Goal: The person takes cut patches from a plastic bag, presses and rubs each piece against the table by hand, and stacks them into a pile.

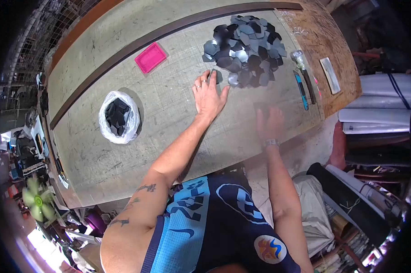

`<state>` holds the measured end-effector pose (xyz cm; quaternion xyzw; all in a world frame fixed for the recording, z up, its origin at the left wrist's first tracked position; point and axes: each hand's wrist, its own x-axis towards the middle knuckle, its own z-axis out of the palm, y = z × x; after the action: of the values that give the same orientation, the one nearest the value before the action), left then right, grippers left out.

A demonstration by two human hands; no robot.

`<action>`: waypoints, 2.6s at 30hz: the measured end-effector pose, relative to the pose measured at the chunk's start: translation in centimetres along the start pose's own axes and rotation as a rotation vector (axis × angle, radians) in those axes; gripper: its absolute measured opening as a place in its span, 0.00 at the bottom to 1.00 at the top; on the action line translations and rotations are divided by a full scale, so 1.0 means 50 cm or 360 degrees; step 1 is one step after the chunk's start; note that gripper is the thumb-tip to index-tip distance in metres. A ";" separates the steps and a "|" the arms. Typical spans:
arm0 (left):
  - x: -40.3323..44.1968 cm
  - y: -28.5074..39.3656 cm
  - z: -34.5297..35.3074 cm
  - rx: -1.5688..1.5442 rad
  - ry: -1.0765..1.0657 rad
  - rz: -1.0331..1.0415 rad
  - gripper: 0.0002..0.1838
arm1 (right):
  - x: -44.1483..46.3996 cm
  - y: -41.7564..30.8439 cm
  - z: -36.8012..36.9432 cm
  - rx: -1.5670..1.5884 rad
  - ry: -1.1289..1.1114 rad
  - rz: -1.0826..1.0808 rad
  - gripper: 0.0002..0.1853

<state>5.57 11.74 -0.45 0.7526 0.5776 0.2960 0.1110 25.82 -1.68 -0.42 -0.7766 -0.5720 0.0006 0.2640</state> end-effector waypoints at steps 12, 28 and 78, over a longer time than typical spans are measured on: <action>-0.026 0.035 -0.063 -0.0865 -0.0025 -0.0708 0.13 | -0.006 0.045 0.005 0.0265 -0.0058 -0.0127 0.21; -0.147 0.041 -0.129 -0.0002 -0.0155 -0.0414 0.23 | 0.049 0.032 -0.009 0.0633 -0.0425 0.0014 0.16; -0.276 0.053 -0.103 0.0118 -0.0288 0.0107 0.32 | 0.069 -0.118 0.039 0.0080 -0.0986 -0.1092 0.30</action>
<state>2.59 -2.89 0.64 0.7988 0.5503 0.2088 0.1247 21.18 3.38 1.34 -0.4989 -0.8478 0.1590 0.0842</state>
